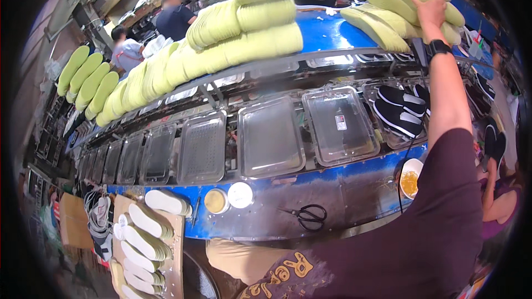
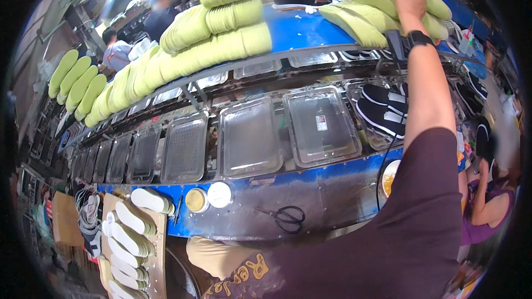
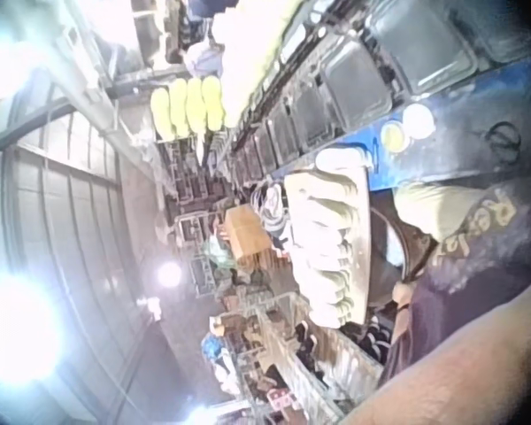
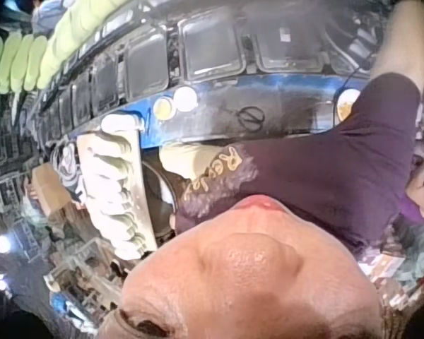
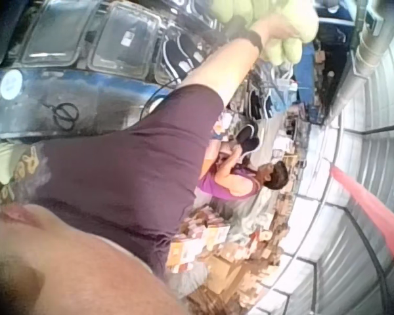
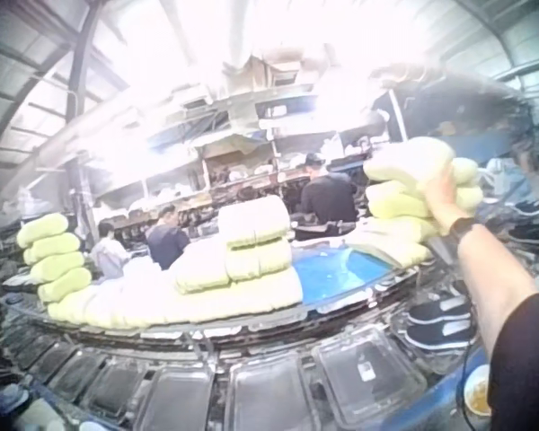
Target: Trimming and assembling shoe insoles and components at a workstation.
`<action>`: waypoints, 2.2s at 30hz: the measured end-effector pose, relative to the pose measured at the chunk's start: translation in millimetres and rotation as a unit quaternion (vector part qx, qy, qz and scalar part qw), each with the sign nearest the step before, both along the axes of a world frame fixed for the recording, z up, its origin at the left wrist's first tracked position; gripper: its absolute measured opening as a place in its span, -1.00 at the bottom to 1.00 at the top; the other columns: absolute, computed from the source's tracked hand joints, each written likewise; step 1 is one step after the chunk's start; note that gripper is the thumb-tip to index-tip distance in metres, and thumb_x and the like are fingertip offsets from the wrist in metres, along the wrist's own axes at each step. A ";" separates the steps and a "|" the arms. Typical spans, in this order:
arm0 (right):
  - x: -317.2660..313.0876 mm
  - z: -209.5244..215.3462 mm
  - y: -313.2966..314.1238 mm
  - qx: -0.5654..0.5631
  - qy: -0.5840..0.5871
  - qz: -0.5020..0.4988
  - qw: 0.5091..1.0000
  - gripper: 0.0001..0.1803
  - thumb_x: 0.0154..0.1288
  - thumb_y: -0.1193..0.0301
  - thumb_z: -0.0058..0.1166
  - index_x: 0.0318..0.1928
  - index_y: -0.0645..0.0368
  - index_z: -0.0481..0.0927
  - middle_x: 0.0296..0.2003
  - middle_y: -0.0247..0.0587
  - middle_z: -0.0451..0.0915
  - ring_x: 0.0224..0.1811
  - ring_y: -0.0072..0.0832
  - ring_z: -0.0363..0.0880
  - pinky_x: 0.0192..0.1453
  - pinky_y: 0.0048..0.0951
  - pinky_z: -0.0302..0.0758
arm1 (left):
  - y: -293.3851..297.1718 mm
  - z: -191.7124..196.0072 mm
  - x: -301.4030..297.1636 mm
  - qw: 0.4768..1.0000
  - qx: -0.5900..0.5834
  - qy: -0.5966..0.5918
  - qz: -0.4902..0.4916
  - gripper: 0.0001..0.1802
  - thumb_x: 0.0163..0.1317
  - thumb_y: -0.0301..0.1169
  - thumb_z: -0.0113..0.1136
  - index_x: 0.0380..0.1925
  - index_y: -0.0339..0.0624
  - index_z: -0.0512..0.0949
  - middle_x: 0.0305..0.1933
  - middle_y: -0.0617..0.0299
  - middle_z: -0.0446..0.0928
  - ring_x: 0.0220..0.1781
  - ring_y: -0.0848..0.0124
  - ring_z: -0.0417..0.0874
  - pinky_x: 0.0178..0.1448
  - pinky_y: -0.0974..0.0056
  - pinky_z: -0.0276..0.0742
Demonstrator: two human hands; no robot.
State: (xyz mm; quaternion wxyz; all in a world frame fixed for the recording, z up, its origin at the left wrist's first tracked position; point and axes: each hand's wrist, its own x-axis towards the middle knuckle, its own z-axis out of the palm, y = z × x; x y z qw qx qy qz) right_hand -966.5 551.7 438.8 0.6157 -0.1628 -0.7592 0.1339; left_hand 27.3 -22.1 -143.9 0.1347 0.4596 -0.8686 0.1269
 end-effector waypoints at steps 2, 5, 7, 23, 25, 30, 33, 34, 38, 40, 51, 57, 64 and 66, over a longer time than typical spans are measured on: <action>16.2 -7.9 -26.8 0.017 0.044 0.052 0.998 -0.16 -0.16 0.04 0.46 0.08 0.28 0.47 0.03 0.11 0.50 0.13 -0.08 0.47 0.18 -0.16 0.44 | 4.5 16.8 -0.8 0.997 0.056 -0.023 0.043 -0.36 -0.23 -0.03 0.26 -0.18 -0.29 0.53 -0.13 -0.11 0.55 0.02 -0.04 0.54 0.15 -0.03 0.41; 59.0 -23.6 -76.9 0.054 0.153 0.207 0.965 -0.25 -0.14 0.22 0.53 0.00 0.37 0.46 -0.11 -0.01 0.59 -0.06 -0.28 0.60 0.08 -0.30 0.48 | 22.6 45.9 -30.6 0.979 0.155 -0.049 0.123 -0.51 -0.23 -0.24 0.23 -0.24 -0.28 0.50 -0.21 -0.09 0.53 -0.05 -0.07 0.52 0.15 -0.08 0.37; 106.1 -35.4 -97.2 -0.005 0.189 0.542 0.819 -0.33 -0.10 0.42 0.51 0.01 0.37 0.41 -0.11 -0.12 0.58 -0.11 -0.41 0.60 0.06 -0.40 0.48 | 32.2 87.8 -63.6 0.958 0.225 -0.067 0.167 -0.60 -0.23 -0.38 0.21 -0.28 -0.27 0.48 -0.26 -0.07 0.52 -0.09 -0.09 0.51 0.14 -0.12 0.35; 556.1 -305.5 -492.8 0.101 -0.322 0.928 0.156 -0.31 -0.29 0.36 0.48 -0.12 0.16 0.33 -0.18 -0.16 0.41 -0.16 -0.29 0.45 -0.03 -0.34 0.43 | 86.3 210.4 -100.6 0.667 0.537 0.506 -0.104 -0.33 0.22 -0.42 0.24 0.32 -0.15 0.21 0.25 0.14 0.33 0.32 0.28 0.36 0.35 0.13 0.33; 617.6 -333.3 -505.5 0.126 -0.301 0.935 0.140 -0.31 -0.28 0.33 0.49 -0.13 0.16 0.33 -0.19 -0.11 0.40 -0.18 -0.23 0.46 -0.07 -0.29 0.44 | 89.8 209.1 -98.6 0.608 0.518 0.593 -0.099 -0.29 0.24 -0.42 0.22 0.35 -0.15 0.14 0.29 0.12 0.29 0.33 0.27 0.34 0.38 0.12 0.29; 702.5 -369.6 -508.1 0.234 -0.338 0.910 0.055 -0.42 -0.13 0.27 0.44 -0.16 0.15 0.35 -0.24 -0.05 0.39 -0.25 -0.10 0.50 -0.21 -0.22 0.46 | 77.8 218.3 -79.4 0.448 0.428 0.777 0.110 -0.27 0.23 -0.37 0.14 0.37 -0.16 0.06 0.35 0.09 0.24 0.33 0.20 0.34 0.38 0.07 0.28; 705.2 -358.7 -528.4 0.352 -0.243 0.892 -0.145 -0.58 0.04 0.29 0.33 -0.19 0.15 0.39 -0.29 -0.08 0.41 -0.33 -0.09 0.51 -0.28 -0.21 0.46 | 63.3 194.4 -31.7 0.471 0.422 0.768 0.103 -0.31 0.17 -0.37 0.10 0.32 -0.22 0.17 0.29 0.10 0.33 0.30 0.21 0.37 0.35 0.11 0.31; 706.8 -358.4 -533.9 0.325 -0.253 0.909 -0.063 -0.63 0.09 0.29 0.29 -0.20 0.14 0.41 -0.34 -0.10 0.42 -0.36 -0.11 0.51 -0.30 -0.22 0.46 | 59.4 187.0 -17.2 0.478 0.432 0.759 0.094 -0.35 0.15 -0.36 0.08 0.29 -0.25 0.23 0.25 0.10 0.39 0.27 0.22 0.41 0.34 0.14 0.33; 723.6 -375.5 -561.7 0.216 -0.391 0.895 0.023 -0.65 0.15 0.31 0.27 -0.13 0.15 0.44 -0.35 -0.17 0.52 -0.36 -0.27 0.56 -0.25 -0.29 0.51 | 30.0 180.5 24.7 0.479 0.472 0.735 0.092 -0.45 0.20 -0.35 0.02 0.20 -0.34 0.36 0.13 0.07 0.52 0.15 0.24 0.54 0.30 0.22 0.38; 736.8 -404.4 -569.8 0.179 -0.535 0.823 -0.068 -0.53 0.19 0.34 0.26 0.02 0.22 0.36 -0.20 -0.11 0.60 -0.23 -0.40 0.61 -0.14 -0.36 0.55 | 15.2 190.3 26.9 0.558 0.459 0.685 0.097 -0.47 0.32 -0.29 0.01 0.22 -0.38 0.37 0.09 0.04 0.54 0.18 0.26 0.52 0.28 0.26 0.40; 784.9 -397.6 -597.4 0.290 -0.554 0.774 -0.095 -0.84 0.24 0.34 0.08 -0.34 0.19 0.54 -0.44 -0.16 0.62 -0.21 -0.37 0.65 -0.17 -0.36 0.54 | 26.0 222.9 -43.7 0.914 0.250 0.115 0.299 0.34 -0.24 -0.07 0.54 0.39 -0.42 -0.13 0.35 -0.24 0.08 0.43 -0.16 0.06 0.46 -0.19 -0.01; 802.1 -404.2 -638.2 0.288 -0.262 0.906 0.165 -0.82 0.18 0.29 0.11 -0.39 0.14 0.63 -0.38 -0.16 0.61 -0.26 -0.17 0.61 -0.15 -0.17 0.54 | 24.1 229.8 -46.0 0.922 0.251 0.102 0.279 0.25 -0.25 -0.12 0.51 0.34 -0.48 -0.05 0.28 -0.25 0.16 0.36 -0.12 0.15 0.48 -0.12 -0.04; 801.9 -404.0 -645.8 0.314 -0.376 0.871 0.052 -0.77 0.24 0.31 0.09 -0.41 0.22 0.59 -0.38 -0.08 0.59 -0.31 -0.26 0.61 -0.21 -0.27 0.51 | 28.3 231.7 -31.1 0.937 0.206 0.146 0.240 0.14 -0.34 -0.20 0.54 0.25 -0.42 0.12 0.14 -0.20 0.27 0.23 -0.11 0.27 0.33 -0.06 0.16; 771.0 -390.9 -636.7 0.218 -0.458 0.860 -0.052 -0.76 0.26 0.30 0.09 -0.41 0.24 0.59 -0.40 -0.07 0.60 -0.36 -0.32 0.60 -0.24 -0.31 0.50 | 35.3 248.0 -19.7 0.926 0.282 0.141 0.206 0.20 -0.27 -0.17 0.51 0.33 -0.47 0.04 0.24 -0.30 0.20 0.30 -0.17 0.21 0.39 -0.07 0.13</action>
